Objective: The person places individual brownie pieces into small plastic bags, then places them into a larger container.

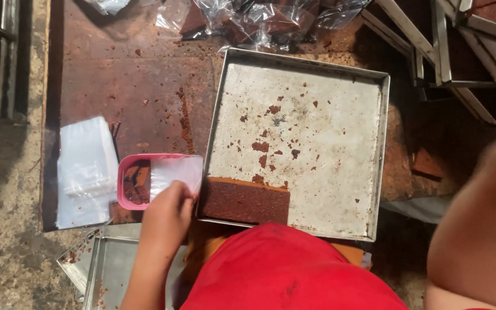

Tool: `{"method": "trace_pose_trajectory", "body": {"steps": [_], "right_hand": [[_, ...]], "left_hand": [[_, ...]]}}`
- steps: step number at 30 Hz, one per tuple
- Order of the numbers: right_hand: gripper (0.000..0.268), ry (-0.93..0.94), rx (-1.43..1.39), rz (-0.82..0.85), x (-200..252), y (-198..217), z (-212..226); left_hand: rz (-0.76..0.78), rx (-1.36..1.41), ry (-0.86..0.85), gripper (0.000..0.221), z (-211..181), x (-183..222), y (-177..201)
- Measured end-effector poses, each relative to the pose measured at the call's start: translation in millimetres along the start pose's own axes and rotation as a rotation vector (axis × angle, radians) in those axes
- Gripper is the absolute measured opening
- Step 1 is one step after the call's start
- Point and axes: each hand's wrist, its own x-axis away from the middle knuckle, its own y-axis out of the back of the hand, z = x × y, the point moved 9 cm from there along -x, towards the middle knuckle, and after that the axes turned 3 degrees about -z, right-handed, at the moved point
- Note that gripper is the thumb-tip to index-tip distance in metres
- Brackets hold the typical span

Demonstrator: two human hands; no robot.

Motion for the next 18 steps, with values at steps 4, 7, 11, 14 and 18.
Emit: {"method": "trace_pose_trajectory", "body": {"steps": [4, 7, 11, 14, 18], "right_hand": [[0.044, -0.771, -0.656, 0.793, 110, -102, 46], [0.072, -0.15, -0.137, 1.323, 207, -107, 131], [0.071, -0.086, -0.484, 1.329, 299, -88, 141], [0.047, -0.289, -0.574, 1.419, 289, -87, 144], [0.03, -0.432, -0.67, 1.147, 168, -90, 175]], "left_hand": [[-0.253, 0.04, -0.063, 0.017, 13, 2, 17], [-0.374, -0.016, -0.129, 0.018, 18, 3, 23], [-0.624, -0.021, -0.171, 0.015, 31, 5, 29], [-0.642, 0.143, -0.368, 0.007, -12, 8, 40], [-0.534, 0.274, -0.477, 0.038, -57, 15, 33]]}}
